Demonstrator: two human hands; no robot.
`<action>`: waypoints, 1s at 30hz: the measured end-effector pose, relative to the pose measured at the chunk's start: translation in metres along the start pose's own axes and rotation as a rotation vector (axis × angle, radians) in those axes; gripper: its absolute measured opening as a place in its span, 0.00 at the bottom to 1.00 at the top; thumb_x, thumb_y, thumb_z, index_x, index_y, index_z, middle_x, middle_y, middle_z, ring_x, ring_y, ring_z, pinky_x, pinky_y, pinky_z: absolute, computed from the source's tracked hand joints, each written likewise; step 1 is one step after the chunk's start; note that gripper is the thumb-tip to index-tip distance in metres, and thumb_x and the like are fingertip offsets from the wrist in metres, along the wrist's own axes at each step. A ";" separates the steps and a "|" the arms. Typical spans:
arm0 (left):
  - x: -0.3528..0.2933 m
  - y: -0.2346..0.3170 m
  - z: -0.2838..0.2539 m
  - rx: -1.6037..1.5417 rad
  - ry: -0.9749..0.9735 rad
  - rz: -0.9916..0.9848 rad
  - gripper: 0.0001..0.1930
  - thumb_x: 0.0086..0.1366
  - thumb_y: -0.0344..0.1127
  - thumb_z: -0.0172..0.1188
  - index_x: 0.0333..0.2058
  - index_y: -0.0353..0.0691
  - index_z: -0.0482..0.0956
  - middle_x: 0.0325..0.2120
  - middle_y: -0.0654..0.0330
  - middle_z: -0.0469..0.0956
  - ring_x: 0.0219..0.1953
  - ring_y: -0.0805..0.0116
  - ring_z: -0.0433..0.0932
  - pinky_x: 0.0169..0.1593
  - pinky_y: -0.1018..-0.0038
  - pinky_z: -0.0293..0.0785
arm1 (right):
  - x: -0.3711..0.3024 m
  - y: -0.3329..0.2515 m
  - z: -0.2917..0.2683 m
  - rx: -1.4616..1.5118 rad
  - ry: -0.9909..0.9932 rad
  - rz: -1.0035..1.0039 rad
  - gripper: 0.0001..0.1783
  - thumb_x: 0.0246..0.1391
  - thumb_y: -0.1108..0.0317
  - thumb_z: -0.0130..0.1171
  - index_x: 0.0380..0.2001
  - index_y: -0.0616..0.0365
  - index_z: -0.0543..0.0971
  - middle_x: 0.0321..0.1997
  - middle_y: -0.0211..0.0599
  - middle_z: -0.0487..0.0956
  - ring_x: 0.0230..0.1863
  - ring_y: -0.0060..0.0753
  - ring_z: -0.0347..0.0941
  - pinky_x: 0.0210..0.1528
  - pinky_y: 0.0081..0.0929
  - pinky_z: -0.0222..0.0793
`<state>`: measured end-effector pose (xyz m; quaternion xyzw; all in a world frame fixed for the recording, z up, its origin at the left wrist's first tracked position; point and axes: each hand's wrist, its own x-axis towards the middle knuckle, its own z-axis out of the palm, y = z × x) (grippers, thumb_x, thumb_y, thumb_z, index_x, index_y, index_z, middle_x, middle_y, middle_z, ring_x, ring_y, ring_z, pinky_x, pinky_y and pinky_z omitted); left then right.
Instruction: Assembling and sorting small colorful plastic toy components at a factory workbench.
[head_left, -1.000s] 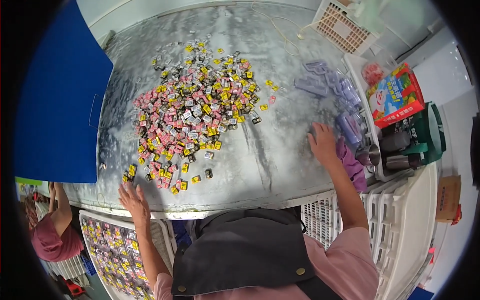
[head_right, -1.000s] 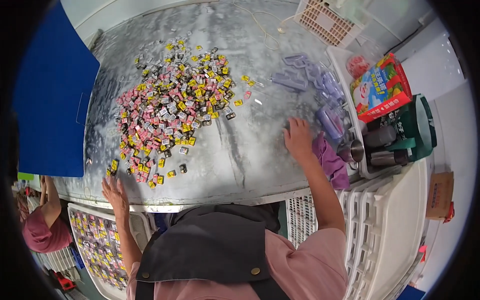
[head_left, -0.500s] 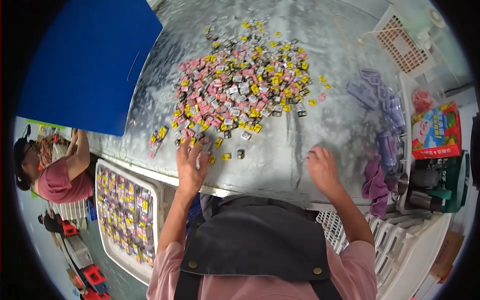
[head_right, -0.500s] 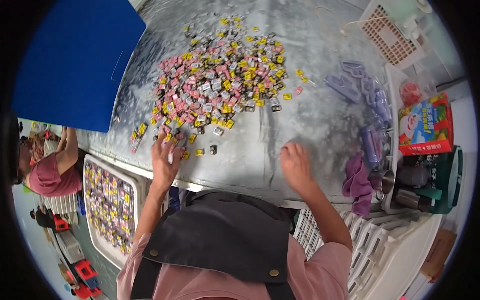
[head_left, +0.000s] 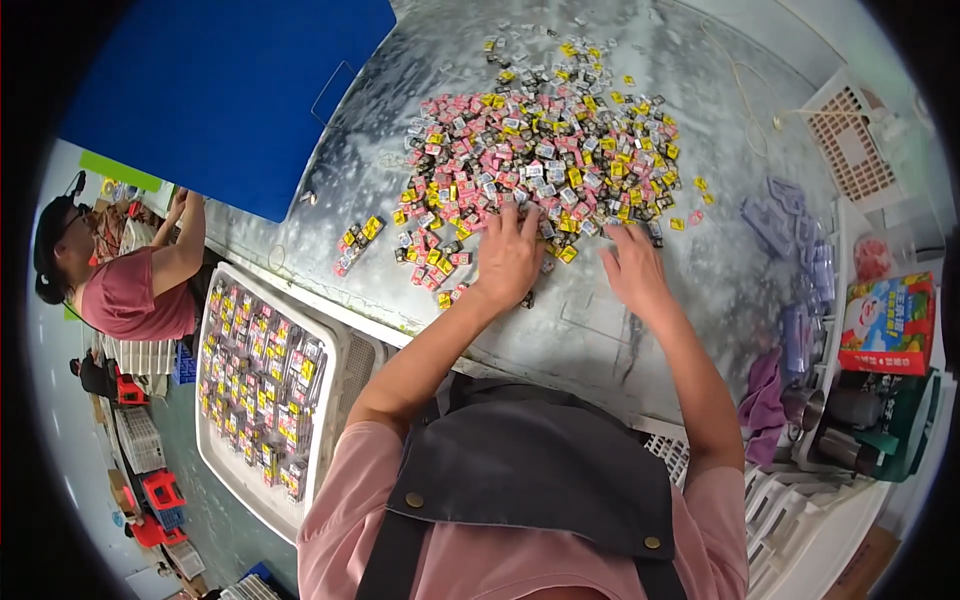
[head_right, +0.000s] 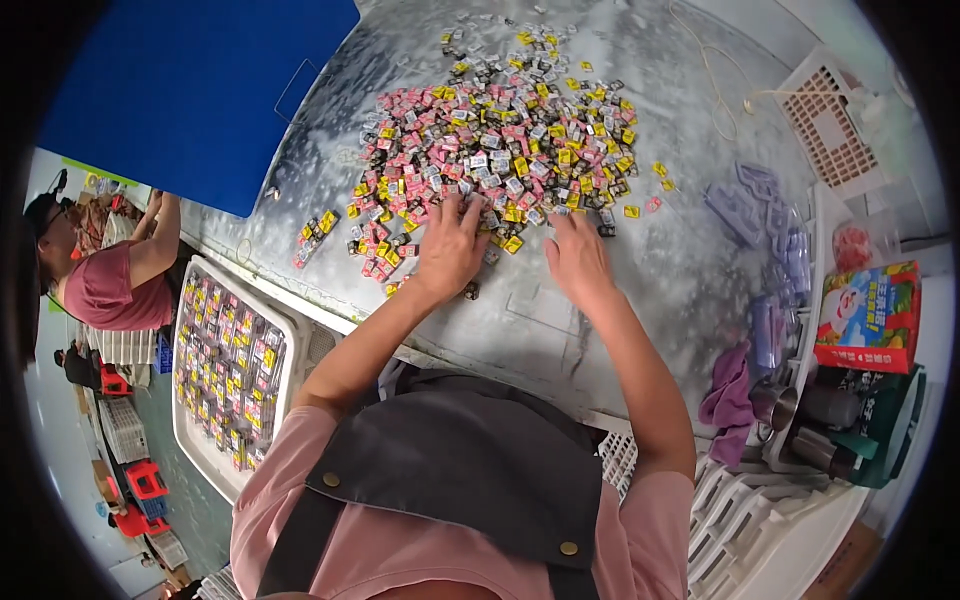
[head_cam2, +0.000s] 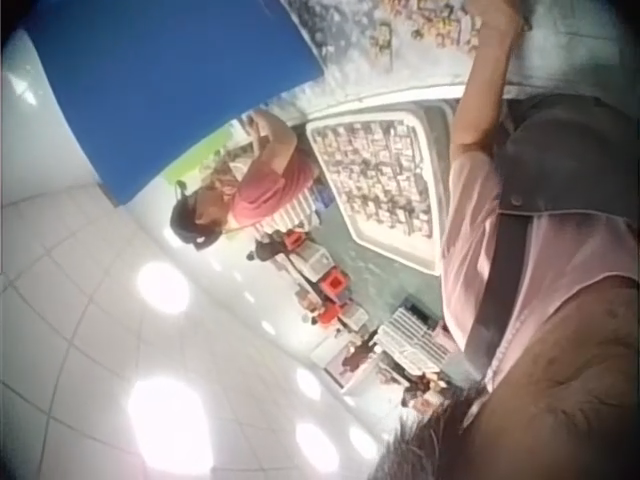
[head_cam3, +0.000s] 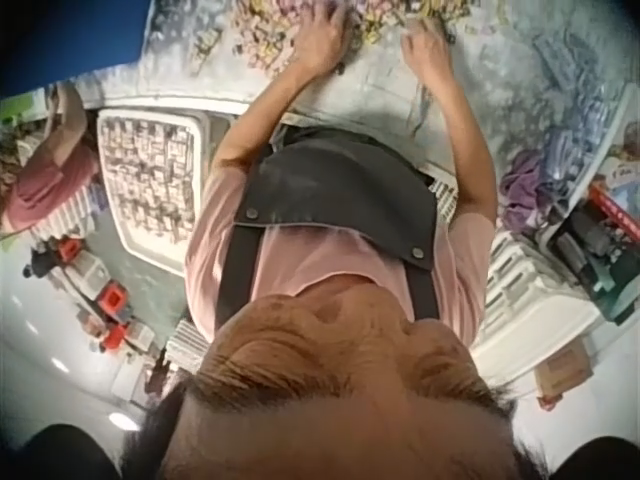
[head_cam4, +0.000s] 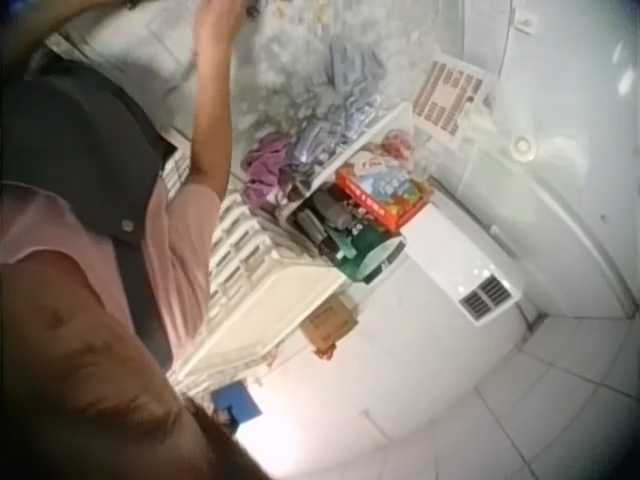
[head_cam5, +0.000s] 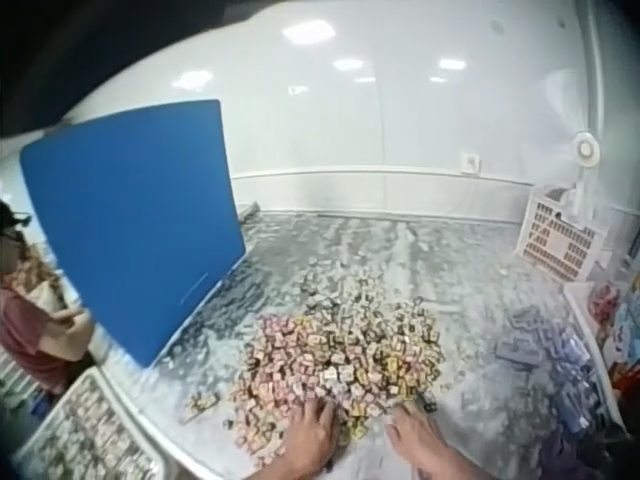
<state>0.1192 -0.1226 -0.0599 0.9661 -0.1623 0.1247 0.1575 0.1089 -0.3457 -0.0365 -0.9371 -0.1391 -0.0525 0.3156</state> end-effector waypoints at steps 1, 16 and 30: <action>0.005 0.001 0.002 0.044 -0.013 -0.009 0.28 0.59 0.36 0.64 0.58 0.38 0.70 0.52 0.45 0.67 0.50 0.47 0.69 0.54 0.58 0.69 | 0.011 0.001 0.007 -0.003 -0.002 0.045 0.16 0.55 0.71 0.59 0.48 0.60 0.75 0.46 0.49 0.73 0.48 0.58 0.72 0.49 0.46 0.70; 0.014 -0.033 -0.019 -0.182 -0.068 0.118 0.24 0.59 0.35 0.61 0.55 0.43 0.70 0.51 0.50 0.69 0.46 0.46 0.77 0.49 0.58 0.75 | 0.041 0.000 0.047 -0.010 -0.032 0.077 0.15 0.51 0.72 0.63 0.43 0.63 0.75 0.45 0.54 0.73 0.46 0.60 0.73 0.45 0.48 0.72; -0.009 -0.031 -0.039 -0.285 -0.221 0.054 0.23 0.58 0.33 0.64 0.53 0.40 0.74 0.51 0.51 0.71 0.43 0.50 0.79 0.45 0.60 0.78 | 0.034 -0.009 0.032 0.133 -0.302 -0.065 0.17 0.51 0.74 0.62 0.46 0.63 0.76 0.50 0.50 0.70 0.52 0.56 0.71 0.54 0.43 0.69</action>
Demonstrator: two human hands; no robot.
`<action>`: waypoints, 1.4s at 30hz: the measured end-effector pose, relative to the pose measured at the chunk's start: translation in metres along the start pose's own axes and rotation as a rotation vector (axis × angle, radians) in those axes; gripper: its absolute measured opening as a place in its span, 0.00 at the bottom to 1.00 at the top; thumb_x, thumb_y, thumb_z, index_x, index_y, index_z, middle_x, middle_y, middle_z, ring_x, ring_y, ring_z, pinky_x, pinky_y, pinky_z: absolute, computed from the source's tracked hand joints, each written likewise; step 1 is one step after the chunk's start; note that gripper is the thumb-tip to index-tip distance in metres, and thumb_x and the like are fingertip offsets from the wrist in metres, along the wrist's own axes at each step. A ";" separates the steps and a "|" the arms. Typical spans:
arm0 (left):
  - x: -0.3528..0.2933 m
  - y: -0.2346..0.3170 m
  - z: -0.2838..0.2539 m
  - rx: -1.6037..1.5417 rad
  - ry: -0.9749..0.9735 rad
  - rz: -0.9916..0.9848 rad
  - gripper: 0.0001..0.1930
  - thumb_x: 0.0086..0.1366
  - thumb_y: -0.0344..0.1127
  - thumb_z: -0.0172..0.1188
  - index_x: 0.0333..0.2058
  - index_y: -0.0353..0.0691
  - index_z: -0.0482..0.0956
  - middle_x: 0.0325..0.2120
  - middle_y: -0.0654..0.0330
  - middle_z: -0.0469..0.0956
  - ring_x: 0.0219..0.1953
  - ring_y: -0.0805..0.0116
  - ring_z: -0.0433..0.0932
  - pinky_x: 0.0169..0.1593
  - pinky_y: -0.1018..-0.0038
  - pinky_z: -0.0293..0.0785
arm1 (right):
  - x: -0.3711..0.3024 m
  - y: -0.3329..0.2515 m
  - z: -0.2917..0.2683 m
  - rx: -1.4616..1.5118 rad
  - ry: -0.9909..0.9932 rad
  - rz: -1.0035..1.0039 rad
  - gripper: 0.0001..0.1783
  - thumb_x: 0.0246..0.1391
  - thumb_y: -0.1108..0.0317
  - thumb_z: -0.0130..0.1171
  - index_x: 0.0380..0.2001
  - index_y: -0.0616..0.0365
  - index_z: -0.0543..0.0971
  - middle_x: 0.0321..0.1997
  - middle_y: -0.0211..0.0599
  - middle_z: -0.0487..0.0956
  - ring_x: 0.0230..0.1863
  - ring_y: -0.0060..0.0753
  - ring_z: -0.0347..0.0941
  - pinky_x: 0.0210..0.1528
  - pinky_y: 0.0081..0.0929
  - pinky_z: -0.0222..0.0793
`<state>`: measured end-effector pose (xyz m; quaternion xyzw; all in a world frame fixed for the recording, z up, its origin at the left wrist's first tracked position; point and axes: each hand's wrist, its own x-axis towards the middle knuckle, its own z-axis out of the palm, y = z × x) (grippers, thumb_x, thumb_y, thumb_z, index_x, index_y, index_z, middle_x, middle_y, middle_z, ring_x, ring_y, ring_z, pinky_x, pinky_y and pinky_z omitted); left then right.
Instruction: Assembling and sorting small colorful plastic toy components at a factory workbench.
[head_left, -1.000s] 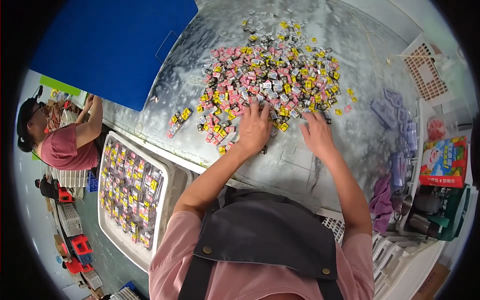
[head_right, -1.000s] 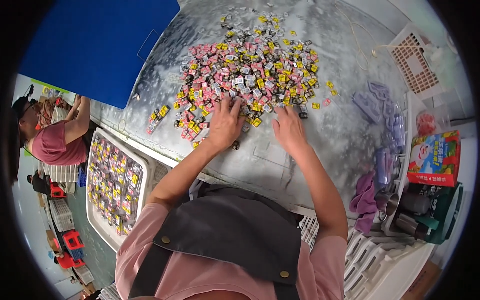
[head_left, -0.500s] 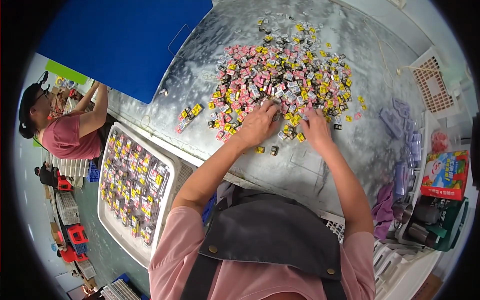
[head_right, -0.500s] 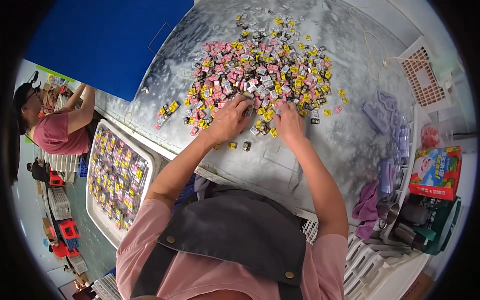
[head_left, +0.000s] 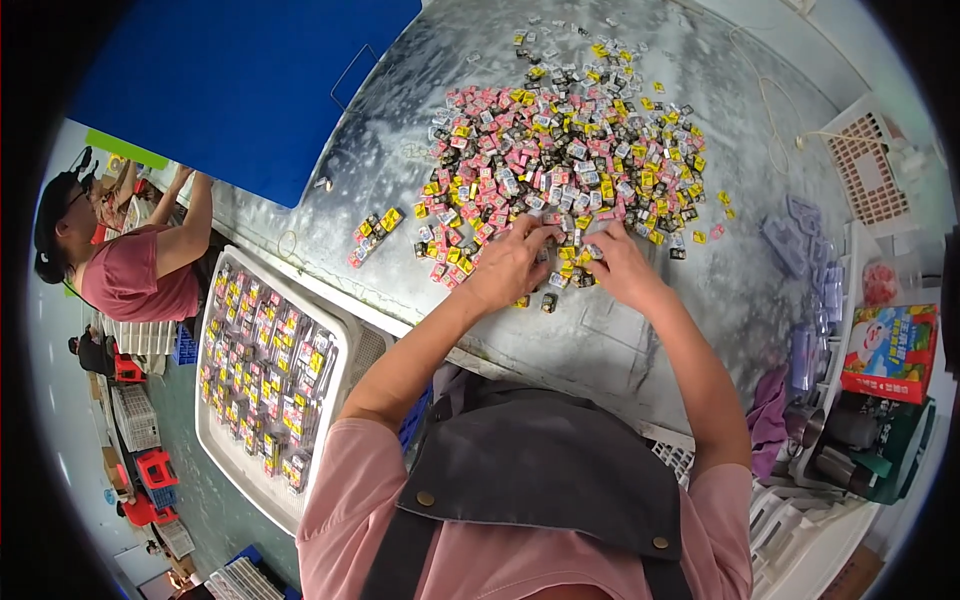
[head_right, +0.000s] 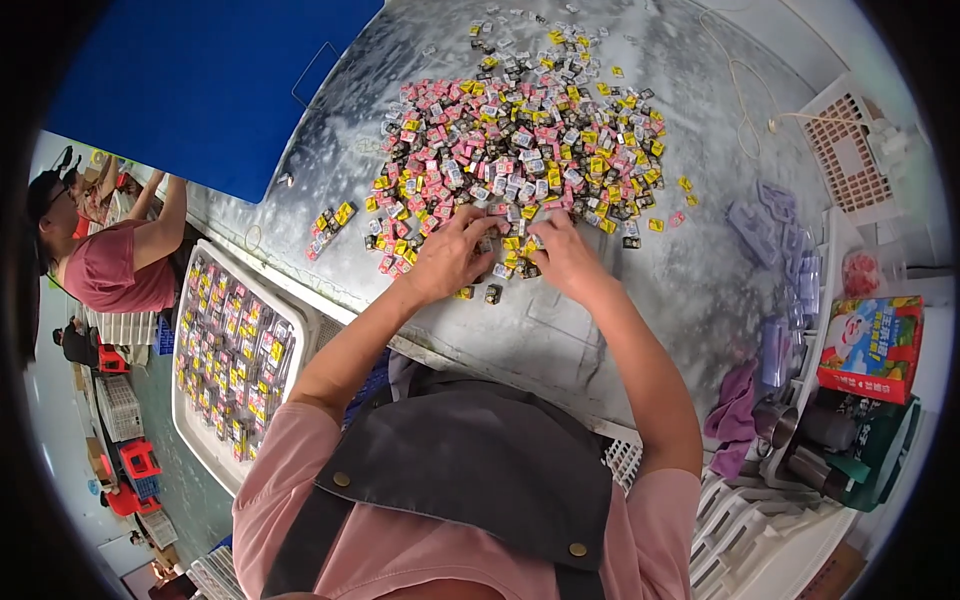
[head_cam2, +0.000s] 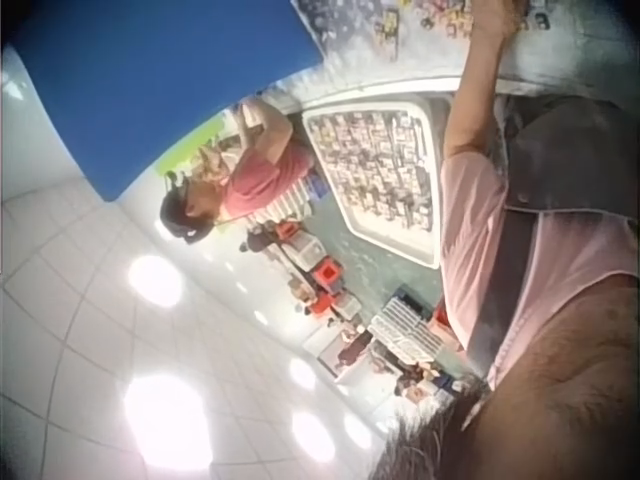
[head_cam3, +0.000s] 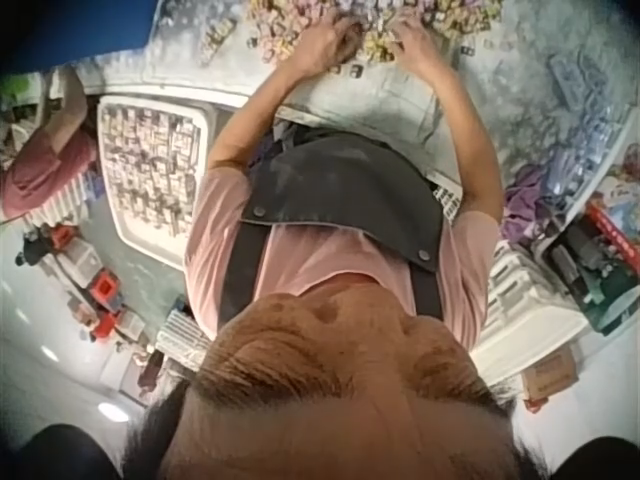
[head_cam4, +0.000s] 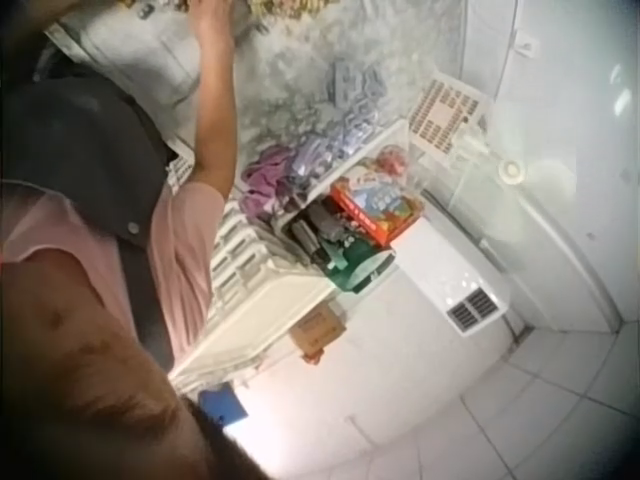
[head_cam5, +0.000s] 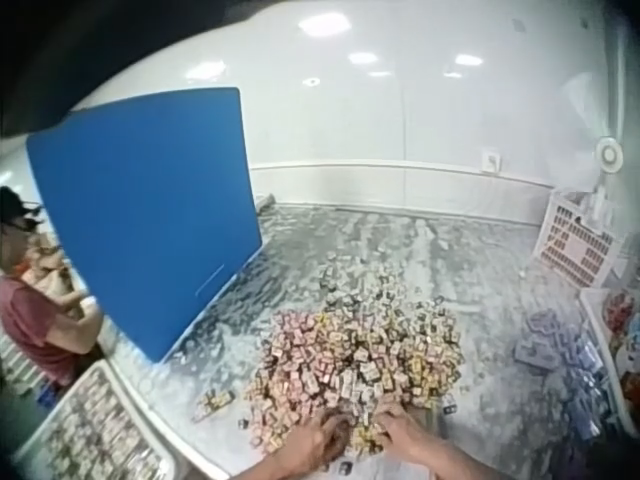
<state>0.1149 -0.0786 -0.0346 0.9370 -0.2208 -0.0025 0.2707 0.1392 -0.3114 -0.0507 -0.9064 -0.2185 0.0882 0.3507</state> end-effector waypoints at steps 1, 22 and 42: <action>-0.001 0.000 -0.001 -0.022 -0.032 -0.062 0.23 0.58 0.33 0.64 0.54 0.40 0.73 0.51 0.51 0.71 0.43 0.50 0.79 0.45 0.60 0.78 | 0.000 0.000 0.000 0.017 -0.034 0.002 0.18 0.50 0.74 0.63 0.46 0.63 0.76 0.50 0.50 0.70 0.52 0.56 0.72 0.55 0.43 0.69; 0.002 0.000 0.019 0.068 0.112 0.038 0.18 0.57 0.32 0.63 0.48 0.38 0.79 0.47 0.48 0.72 0.45 0.50 0.76 0.46 0.62 0.76 | 0.005 0.019 -0.009 -0.111 0.128 -0.041 0.15 0.52 0.75 0.60 0.45 0.60 0.75 0.45 0.48 0.73 0.47 0.55 0.73 0.49 0.43 0.71; -0.001 -0.002 0.024 0.176 0.122 0.089 0.18 0.59 0.36 0.63 0.48 0.38 0.78 0.44 0.49 0.72 0.42 0.49 0.77 0.40 0.61 0.78 | -0.001 0.023 -0.002 0.088 0.300 0.226 0.10 0.51 0.67 0.63 0.36 0.59 0.80 0.30 0.46 0.83 0.32 0.50 0.80 0.37 0.40 0.75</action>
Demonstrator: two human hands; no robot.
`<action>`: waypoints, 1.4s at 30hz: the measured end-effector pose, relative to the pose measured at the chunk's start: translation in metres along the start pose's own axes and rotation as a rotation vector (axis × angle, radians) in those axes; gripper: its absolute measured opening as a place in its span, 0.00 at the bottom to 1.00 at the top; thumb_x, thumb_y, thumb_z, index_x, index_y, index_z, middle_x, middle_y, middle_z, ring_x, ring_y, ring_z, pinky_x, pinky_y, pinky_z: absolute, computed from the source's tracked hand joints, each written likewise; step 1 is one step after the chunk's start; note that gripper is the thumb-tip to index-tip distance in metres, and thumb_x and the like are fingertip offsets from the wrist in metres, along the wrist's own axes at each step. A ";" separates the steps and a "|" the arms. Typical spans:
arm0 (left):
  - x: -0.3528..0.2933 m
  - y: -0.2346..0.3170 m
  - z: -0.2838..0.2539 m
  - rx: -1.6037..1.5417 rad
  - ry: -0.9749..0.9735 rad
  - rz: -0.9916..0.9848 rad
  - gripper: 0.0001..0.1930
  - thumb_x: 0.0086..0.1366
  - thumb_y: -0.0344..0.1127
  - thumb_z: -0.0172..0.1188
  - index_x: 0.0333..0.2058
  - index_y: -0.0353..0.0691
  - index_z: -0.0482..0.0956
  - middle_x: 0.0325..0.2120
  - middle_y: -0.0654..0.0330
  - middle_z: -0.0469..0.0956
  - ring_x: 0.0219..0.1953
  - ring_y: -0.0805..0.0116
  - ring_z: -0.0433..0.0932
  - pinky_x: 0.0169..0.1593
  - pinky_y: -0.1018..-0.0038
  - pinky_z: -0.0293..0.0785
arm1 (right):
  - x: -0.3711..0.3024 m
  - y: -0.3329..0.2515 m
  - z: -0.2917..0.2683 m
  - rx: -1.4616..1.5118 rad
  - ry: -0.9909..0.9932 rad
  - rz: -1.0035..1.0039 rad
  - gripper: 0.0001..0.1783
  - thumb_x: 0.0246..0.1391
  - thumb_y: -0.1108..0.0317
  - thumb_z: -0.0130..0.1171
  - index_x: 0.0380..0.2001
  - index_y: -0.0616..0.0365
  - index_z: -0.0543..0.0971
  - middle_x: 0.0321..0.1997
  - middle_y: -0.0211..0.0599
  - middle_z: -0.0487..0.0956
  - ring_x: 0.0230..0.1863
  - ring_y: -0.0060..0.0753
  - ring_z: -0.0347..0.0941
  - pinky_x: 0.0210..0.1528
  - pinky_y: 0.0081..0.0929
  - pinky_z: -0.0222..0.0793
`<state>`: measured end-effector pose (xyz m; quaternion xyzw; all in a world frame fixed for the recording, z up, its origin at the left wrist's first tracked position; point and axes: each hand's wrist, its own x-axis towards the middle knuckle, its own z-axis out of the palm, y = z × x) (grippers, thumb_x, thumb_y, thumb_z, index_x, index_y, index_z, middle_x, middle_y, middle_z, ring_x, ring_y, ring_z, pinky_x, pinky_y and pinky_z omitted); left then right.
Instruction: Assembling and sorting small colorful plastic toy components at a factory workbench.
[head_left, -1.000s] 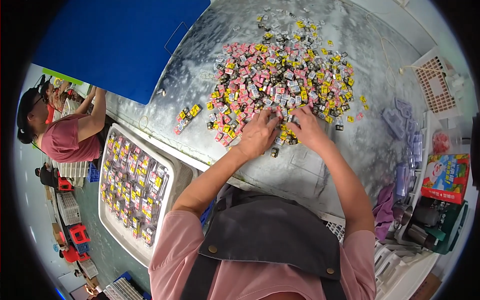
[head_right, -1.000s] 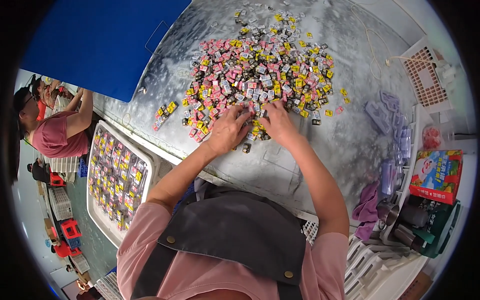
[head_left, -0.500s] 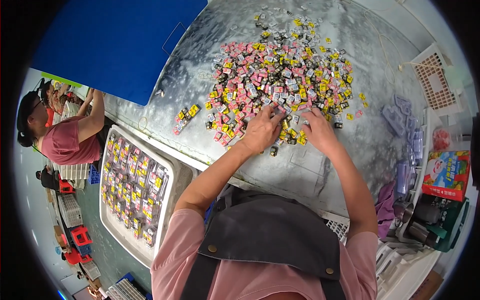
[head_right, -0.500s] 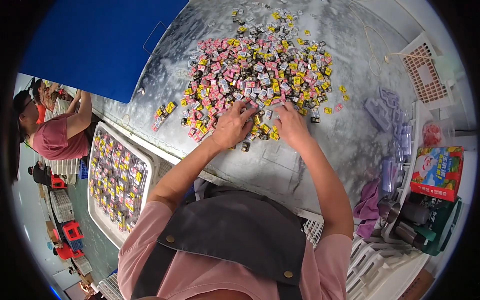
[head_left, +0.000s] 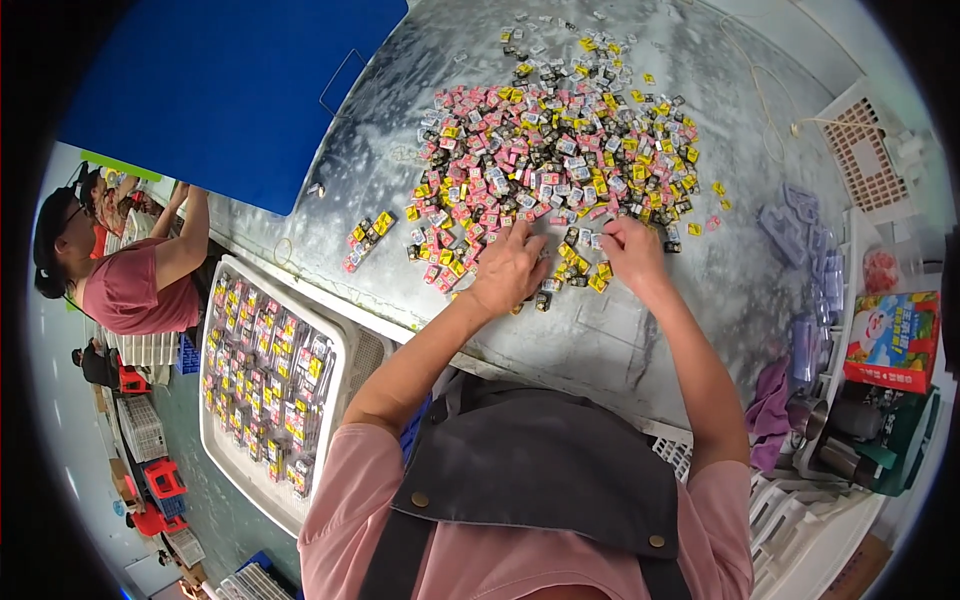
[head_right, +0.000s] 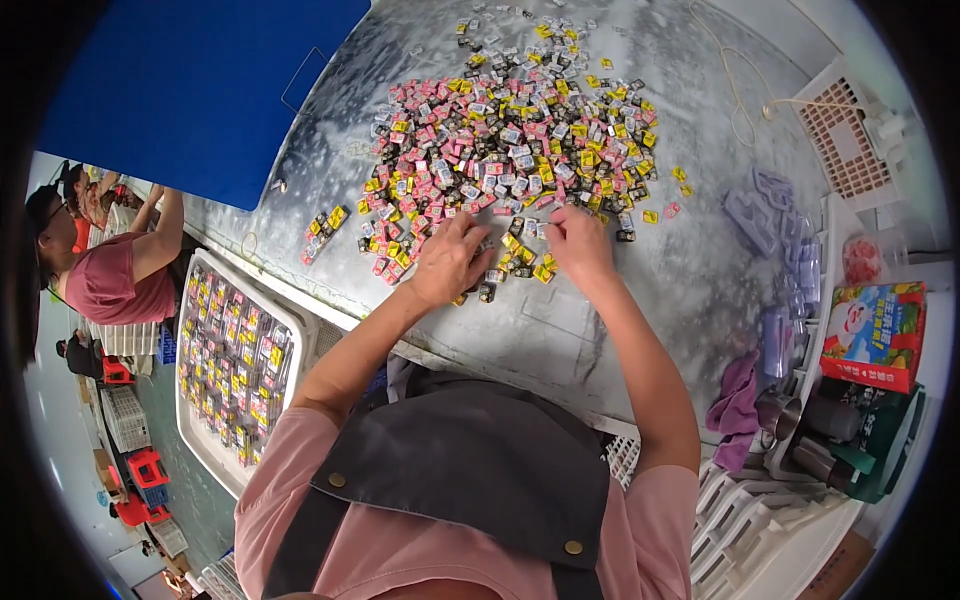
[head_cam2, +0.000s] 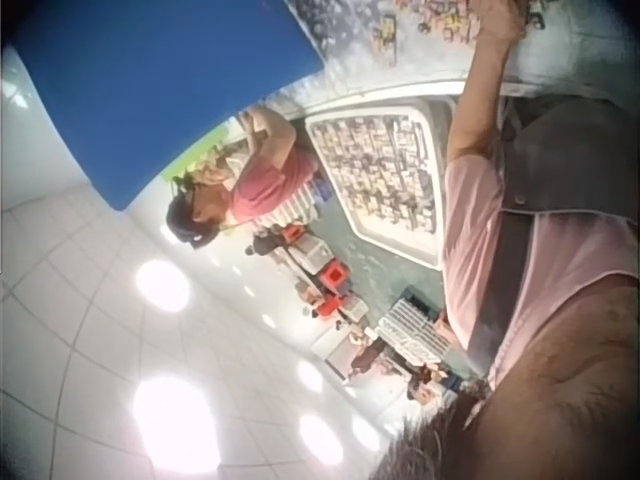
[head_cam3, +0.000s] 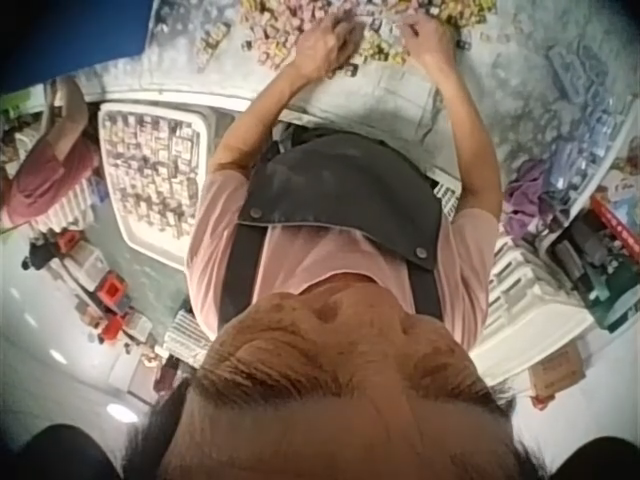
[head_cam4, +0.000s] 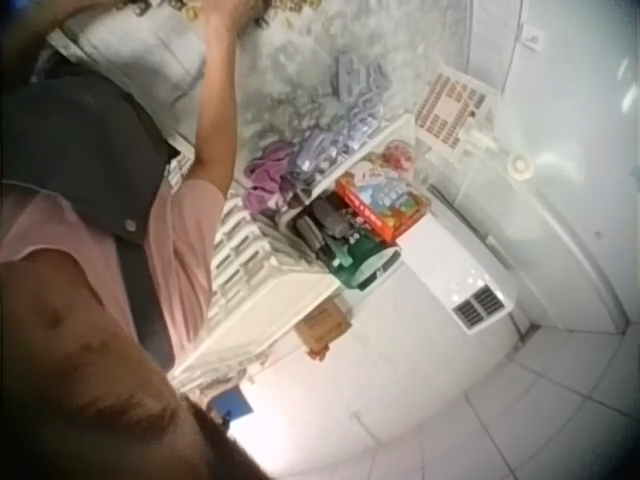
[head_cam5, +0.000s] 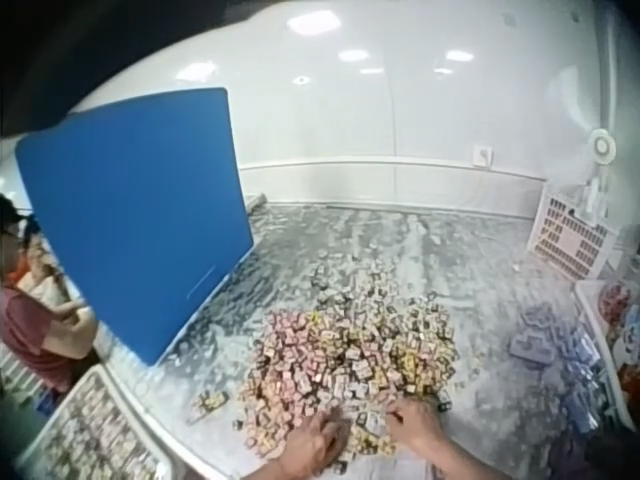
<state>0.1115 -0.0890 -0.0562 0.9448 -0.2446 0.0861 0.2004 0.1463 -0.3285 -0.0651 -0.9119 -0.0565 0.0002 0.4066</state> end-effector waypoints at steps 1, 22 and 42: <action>0.000 0.001 -0.001 -0.001 -0.001 -0.002 0.18 0.59 0.36 0.63 0.48 0.38 0.78 0.44 0.49 0.72 0.42 0.49 0.77 0.40 0.61 0.78 | -0.003 -0.003 -0.005 -0.014 -0.035 0.023 0.10 0.51 0.67 0.63 0.37 0.58 0.80 0.31 0.47 0.83 0.34 0.50 0.80 0.39 0.39 0.75; 0.011 0.002 0.013 0.070 0.072 -0.094 0.06 0.59 0.31 0.62 0.33 0.36 0.77 0.35 0.54 0.75 0.34 0.55 0.79 0.33 0.63 0.78 | -0.016 0.002 -0.010 -0.181 -0.130 -0.031 0.14 0.51 0.69 0.64 0.42 0.61 0.78 0.40 0.51 0.78 0.42 0.56 0.76 0.45 0.46 0.72; 0.030 0.023 0.016 -0.302 0.068 -0.241 0.10 0.61 0.32 0.61 0.39 0.32 0.78 0.31 0.46 0.78 0.34 0.46 0.80 0.37 0.57 0.76 | -0.014 -0.010 -0.012 -0.163 -0.206 -0.190 0.20 0.50 0.72 0.66 0.48 0.55 0.78 0.45 0.43 0.71 0.48 0.50 0.73 0.50 0.42 0.71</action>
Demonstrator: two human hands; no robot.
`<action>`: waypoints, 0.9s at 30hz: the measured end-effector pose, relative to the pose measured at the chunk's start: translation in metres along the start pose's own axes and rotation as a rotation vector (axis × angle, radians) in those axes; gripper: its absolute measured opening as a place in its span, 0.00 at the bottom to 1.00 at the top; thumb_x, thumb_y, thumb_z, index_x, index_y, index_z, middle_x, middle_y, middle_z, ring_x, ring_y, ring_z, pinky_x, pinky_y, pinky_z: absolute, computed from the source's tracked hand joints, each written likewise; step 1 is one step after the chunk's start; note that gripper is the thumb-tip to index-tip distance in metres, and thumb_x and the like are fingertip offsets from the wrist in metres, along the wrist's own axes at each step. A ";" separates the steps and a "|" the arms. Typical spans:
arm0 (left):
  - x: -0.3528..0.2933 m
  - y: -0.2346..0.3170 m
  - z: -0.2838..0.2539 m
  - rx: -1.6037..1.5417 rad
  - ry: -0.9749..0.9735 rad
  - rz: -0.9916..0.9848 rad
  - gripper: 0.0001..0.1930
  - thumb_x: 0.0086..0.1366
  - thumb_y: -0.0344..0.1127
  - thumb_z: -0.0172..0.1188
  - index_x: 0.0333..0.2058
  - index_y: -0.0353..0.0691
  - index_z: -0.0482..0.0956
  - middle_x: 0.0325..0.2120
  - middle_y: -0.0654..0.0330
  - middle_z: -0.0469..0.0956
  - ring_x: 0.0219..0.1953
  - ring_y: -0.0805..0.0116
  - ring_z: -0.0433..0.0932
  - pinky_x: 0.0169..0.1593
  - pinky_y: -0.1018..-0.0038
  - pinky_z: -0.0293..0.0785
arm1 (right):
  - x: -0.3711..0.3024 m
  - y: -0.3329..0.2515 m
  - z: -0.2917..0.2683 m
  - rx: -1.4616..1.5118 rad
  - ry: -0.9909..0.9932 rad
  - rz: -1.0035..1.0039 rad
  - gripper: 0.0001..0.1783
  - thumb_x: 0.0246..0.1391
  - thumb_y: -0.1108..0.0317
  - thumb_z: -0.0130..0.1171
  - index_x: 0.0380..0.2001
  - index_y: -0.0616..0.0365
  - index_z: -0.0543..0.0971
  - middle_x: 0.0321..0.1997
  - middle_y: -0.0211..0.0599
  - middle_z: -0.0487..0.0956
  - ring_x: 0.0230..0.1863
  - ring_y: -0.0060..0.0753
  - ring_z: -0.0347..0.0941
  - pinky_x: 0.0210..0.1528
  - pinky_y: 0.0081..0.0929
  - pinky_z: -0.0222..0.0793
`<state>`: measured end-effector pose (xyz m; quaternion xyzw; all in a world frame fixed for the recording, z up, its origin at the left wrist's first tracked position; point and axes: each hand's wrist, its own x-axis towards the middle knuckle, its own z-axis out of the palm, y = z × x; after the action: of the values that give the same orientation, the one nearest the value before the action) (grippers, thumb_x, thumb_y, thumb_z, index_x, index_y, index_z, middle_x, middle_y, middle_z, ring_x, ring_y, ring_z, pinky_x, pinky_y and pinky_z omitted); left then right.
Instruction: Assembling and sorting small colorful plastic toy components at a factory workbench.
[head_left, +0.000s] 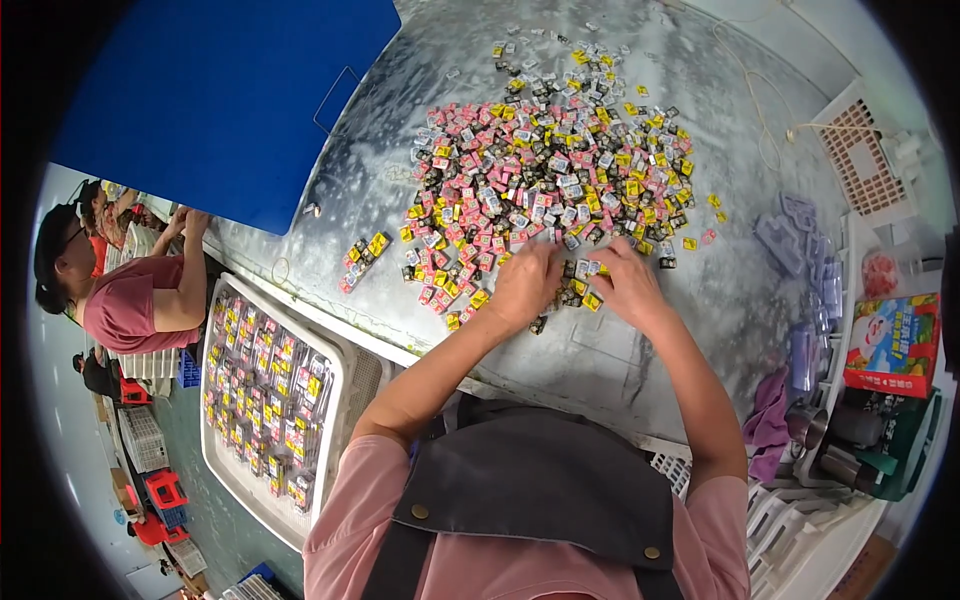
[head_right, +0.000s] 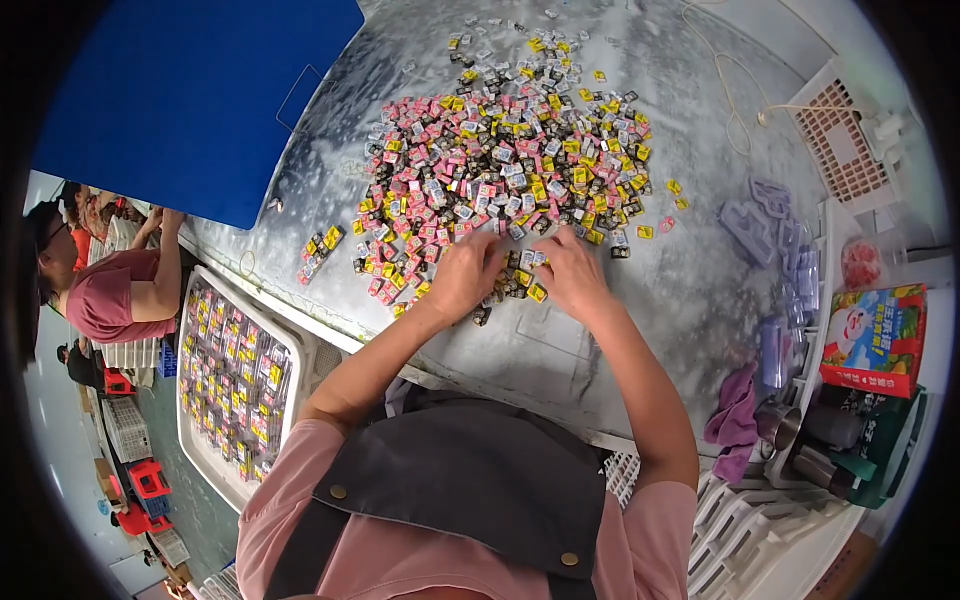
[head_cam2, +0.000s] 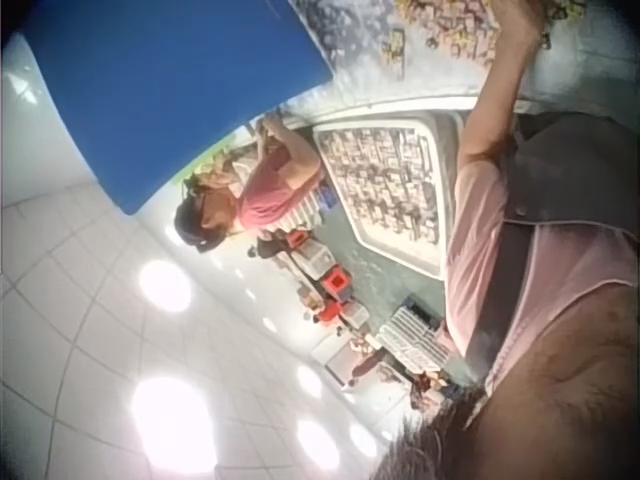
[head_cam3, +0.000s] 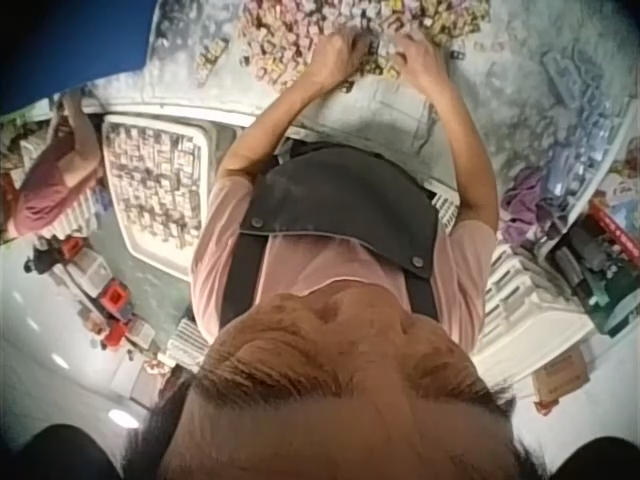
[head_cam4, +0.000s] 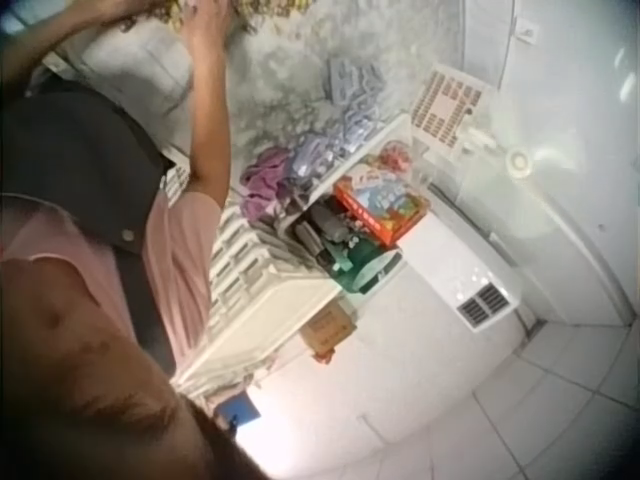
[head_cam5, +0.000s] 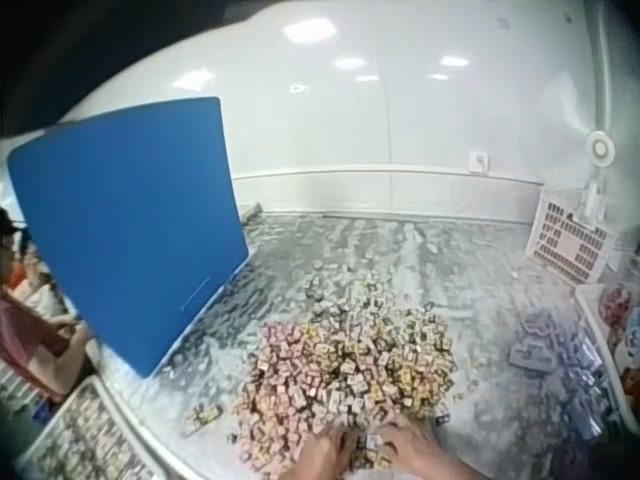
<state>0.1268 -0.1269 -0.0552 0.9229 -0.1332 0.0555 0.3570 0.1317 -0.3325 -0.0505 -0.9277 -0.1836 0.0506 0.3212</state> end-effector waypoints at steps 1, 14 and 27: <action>0.006 0.000 0.000 0.007 0.035 -0.019 0.10 0.62 0.33 0.61 0.37 0.31 0.78 0.29 0.45 0.79 0.33 0.46 0.80 0.36 0.57 0.76 | 0.000 0.000 -0.001 0.009 -0.006 0.018 0.19 0.50 0.71 0.66 0.48 0.54 0.79 0.46 0.43 0.71 0.49 0.49 0.73 0.50 0.43 0.72; 0.024 -0.008 -0.004 0.027 0.001 -0.102 0.10 0.62 0.33 0.60 0.37 0.31 0.78 0.29 0.44 0.80 0.28 0.45 0.80 0.35 0.57 0.76 | -0.003 -0.004 0.005 -0.033 0.070 -0.027 0.18 0.49 0.69 0.68 0.45 0.54 0.81 0.43 0.41 0.72 0.46 0.47 0.74 0.48 0.41 0.72; -0.016 -0.009 -0.020 0.232 -0.006 0.194 0.10 0.61 0.34 0.63 0.40 0.37 0.81 0.37 0.53 0.75 0.38 0.52 0.78 0.41 0.61 0.76 | -0.005 0.000 0.005 0.001 0.086 -0.058 0.18 0.49 0.70 0.68 0.46 0.55 0.81 0.44 0.41 0.72 0.45 0.47 0.74 0.47 0.40 0.71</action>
<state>0.1138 -0.1033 -0.0491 0.9409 -0.2153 0.1020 0.2407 0.1266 -0.3317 -0.0543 -0.9231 -0.1962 0.0015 0.3306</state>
